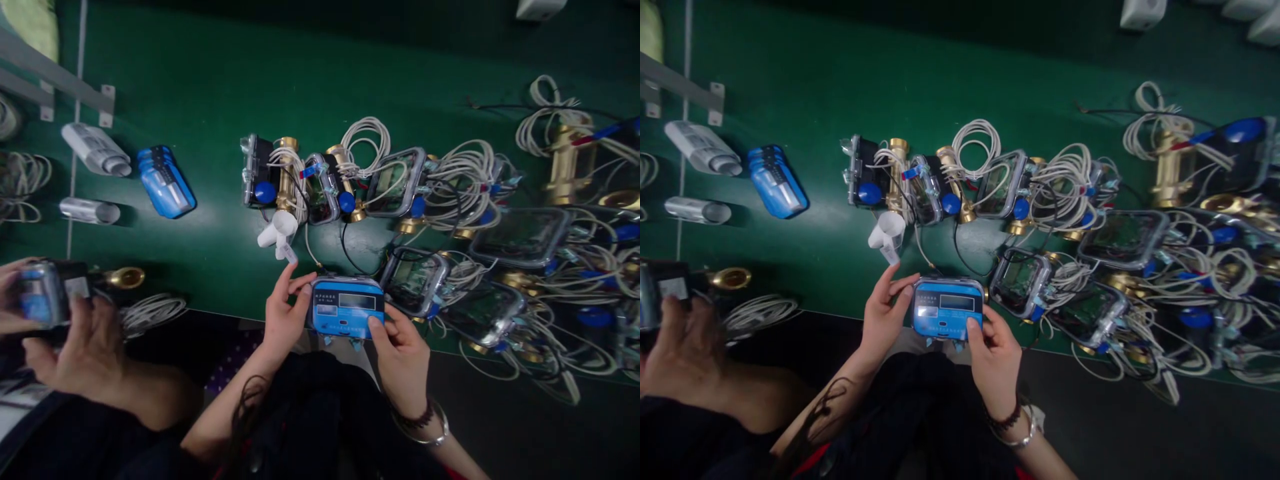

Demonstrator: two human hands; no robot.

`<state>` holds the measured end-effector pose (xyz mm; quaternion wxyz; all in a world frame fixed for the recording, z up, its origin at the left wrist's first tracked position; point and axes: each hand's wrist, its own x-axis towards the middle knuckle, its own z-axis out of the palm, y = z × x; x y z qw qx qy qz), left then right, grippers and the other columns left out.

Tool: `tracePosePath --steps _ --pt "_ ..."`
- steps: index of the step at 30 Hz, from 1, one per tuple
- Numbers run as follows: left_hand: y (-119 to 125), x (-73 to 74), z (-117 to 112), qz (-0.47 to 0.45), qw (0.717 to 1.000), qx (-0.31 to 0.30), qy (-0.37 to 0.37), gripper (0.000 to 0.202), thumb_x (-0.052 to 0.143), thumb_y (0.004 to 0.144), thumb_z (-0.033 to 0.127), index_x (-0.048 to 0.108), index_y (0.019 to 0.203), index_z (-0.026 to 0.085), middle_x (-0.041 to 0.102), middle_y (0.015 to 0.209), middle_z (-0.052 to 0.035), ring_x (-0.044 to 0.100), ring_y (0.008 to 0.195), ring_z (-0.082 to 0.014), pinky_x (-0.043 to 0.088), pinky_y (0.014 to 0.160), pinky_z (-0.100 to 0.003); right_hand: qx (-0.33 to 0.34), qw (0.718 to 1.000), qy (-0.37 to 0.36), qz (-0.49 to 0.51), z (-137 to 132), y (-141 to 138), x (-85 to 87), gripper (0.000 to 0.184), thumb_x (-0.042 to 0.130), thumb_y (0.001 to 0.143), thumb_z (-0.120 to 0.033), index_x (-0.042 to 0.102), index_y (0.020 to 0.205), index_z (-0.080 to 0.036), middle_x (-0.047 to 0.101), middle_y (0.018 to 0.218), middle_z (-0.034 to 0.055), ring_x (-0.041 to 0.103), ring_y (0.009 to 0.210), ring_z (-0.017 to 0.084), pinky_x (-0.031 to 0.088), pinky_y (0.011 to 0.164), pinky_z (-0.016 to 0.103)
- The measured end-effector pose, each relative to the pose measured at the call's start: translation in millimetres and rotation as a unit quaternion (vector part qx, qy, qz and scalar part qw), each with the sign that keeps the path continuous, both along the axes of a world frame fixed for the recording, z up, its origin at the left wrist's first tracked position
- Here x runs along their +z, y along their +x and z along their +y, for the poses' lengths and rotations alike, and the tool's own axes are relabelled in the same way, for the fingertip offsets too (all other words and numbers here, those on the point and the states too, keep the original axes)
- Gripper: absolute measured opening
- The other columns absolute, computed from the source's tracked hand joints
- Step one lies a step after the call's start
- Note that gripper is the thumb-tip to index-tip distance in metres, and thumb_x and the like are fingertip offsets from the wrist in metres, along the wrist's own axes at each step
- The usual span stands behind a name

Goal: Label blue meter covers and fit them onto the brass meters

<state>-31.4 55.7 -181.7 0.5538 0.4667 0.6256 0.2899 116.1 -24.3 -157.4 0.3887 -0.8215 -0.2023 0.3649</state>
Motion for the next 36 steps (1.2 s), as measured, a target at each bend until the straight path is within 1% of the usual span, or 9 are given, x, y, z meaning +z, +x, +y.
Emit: tracePosePath --steps 5,9,13,14,16,18,20,32,36 --pt "2 1.6 3 0.015 1.000 -0.003 0.007 0.046 0.059 0.079 0.027 0.049 0.124 0.019 0.072 0.097 -0.0035 0.065 0.092 -0.0164 0.047 0.087 -0.031 0.002 1.000 0.008 -0.004 -1 -1 0.3 0.032 0.064 0.072 -0.037 0.065 0.095 -0.015 0.065 0.057 -0.0006 0.058 0.048 0.012 0.049 0.047 0.022" --pt "5 3.1 8 0.051 0.999 0.000 0.006 0.046 0.063 0.076 0.026 0.052 0.120 0.020 0.072 0.092 -0.0019 0.064 0.082 -0.0149 0.048 0.083 -0.030 0.015 1.000 -0.001 -0.019 -3 -2 0.1 0.034 0.063 0.074 -0.038 0.066 0.099 -0.014 0.064 0.057 -0.0010 0.056 0.047 0.012 0.046 0.045 0.022" --pt "7 4.0 12 0.065 0.998 0.003 0.000 0.048 0.065 0.074 0.026 0.053 0.120 0.019 0.072 0.088 -0.0016 0.063 0.076 -0.0138 0.049 0.079 -0.029 0.034 0.998 -0.006 -0.054 -6 -4 -0.7 0.049 0.060 0.077 -0.035 0.057 0.120 -0.012 0.054 0.050 -0.0058 0.045 0.043 0.008 0.039 0.042 0.020" --pt "7 4.0 13 0.065 0.998 0.006 -0.002 0.048 0.065 0.073 0.026 0.053 0.120 0.019 0.072 0.088 -0.0017 0.063 0.077 -0.0140 0.049 0.079 -0.029 0.039 0.997 -0.002 -0.064 -7 -4 -1.3 0.049 0.060 0.078 -0.034 0.056 0.122 -0.012 0.053 0.050 -0.0061 0.043 0.043 0.008 0.038 0.042 0.020" --pt "7 3.7 13 0.066 0.998 0.012 -0.004 0.049 0.066 0.073 0.027 0.053 0.120 0.018 0.072 0.088 -0.0022 0.063 0.078 -0.0143 0.049 0.081 -0.029 0.055 0.996 0.014 -0.075 -8 -3 -3.0 0.038 0.059 0.079 -0.033 0.064 0.112 -0.015 0.058 0.055 -0.0033 0.046 0.046 0.009 0.040 0.044 0.021" --pt "7 2.9 13 0.068 0.998 0.016 -0.001 0.051 0.066 0.073 0.028 0.052 0.121 0.017 0.072 0.088 -0.0028 0.063 0.079 -0.0145 0.049 0.082 -0.030 0.077 0.993 0.028 -0.079 -8 -2 -4.9 0.023 0.058 0.081 -0.032 0.071 0.094 -0.018 0.065 0.063 0.0008 0.051 0.050 0.010 0.044 0.048 0.022" --pt "7 2.2 13 0.072 0.997 0.018 0.005 0.052 0.067 0.073 0.028 0.052 0.122 0.017 0.072 0.088 -0.0031 0.063 0.079 -0.0146 0.049 0.082 -0.030 0.092 0.992 0.033 -0.085 -8 -1 -6.2 0.020 0.057 0.082 -0.031 0.073 0.086 -0.020 0.066 0.064 0.0015 0.052 0.050 0.011 0.044 0.048 0.022" --pt "10 3.2 13 0.076 0.996 0.034 0.015 0.050 0.068 0.072 0.030 0.054 0.117 0.015 0.071 0.088 -0.0045 0.065 0.078 -0.0142 0.051 0.079 -0.028 0.106 0.990 0.038 -0.085 -2 3 -1.8 0.020 0.056 0.082 -0.029 0.072 0.089 -0.021 0.068 0.064 0.0007 0.051 0.046 0.011 0.044 0.045 0.022" --pt "4 1.1 10 0.055 0.998 0.000 0.010 0.055 0.067 0.073 0.028 0.048 0.123 0.017 0.070 0.096 -0.0059 0.064 0.083 -0.0135 0.050 0.082 -0.028 0.138 0.985 0.027 -0.095 0 6 -1.0 0.021 0.053 0.082 -0.028 0.071 0.091 -0.021 0.071 0.073 0.0022 0.056 0.051 0.012 0.047 0.050 0.024"
